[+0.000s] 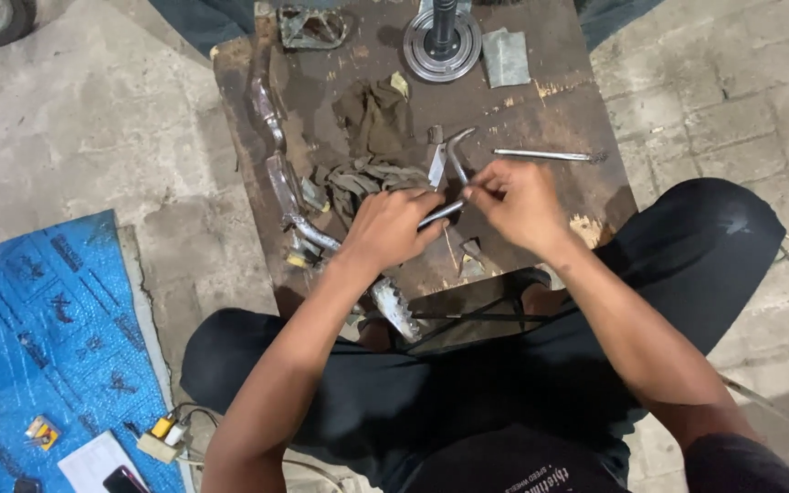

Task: The person sits on the floor and uses a file to smooth the edges of a metal part held on a workbench. They wipe the part with a cloth and continue filing different sections of the metal piece.

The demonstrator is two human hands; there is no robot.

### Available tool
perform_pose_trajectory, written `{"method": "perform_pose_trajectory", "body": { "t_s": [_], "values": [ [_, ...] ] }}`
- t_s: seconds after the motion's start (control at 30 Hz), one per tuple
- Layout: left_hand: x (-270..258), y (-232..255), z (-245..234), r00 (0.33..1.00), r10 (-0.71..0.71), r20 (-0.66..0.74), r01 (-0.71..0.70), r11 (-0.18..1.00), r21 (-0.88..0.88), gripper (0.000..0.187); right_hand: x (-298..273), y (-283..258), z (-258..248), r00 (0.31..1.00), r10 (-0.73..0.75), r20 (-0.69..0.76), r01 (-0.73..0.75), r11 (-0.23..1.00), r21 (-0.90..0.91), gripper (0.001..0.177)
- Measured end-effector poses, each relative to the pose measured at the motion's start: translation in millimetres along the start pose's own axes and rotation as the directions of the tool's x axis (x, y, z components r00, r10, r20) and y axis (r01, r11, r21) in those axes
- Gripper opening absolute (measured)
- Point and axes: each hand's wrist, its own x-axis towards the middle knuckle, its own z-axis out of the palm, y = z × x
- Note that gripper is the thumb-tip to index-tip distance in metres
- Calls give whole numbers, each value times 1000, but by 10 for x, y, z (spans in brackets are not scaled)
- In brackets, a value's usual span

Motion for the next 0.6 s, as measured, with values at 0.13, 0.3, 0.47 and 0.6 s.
{"method": "perform_pose_trajectory", "body": {
  "t_s": [0.13,0.3,0.47,0.6],
  "values": [
    [5,49,-71,1000,11,4,-11,1000,-4,27,-60,107,193,999,32,11,-33,993,113,11],
    [4,11,-32,1000,17,20,-18,1000,20,26,28,9,36,998,59,-28,-57,997,58,11],
    [15,31,-30,1000,2,8,-2,999,44,24,-9,-34,132,998,62,-5,-61,996,71,12],
    [-22,-19,-9,1000,15,-23,-14,998,63,21,48,-11,107,998,35,-47,-35,999,15,11]
  ]
}}
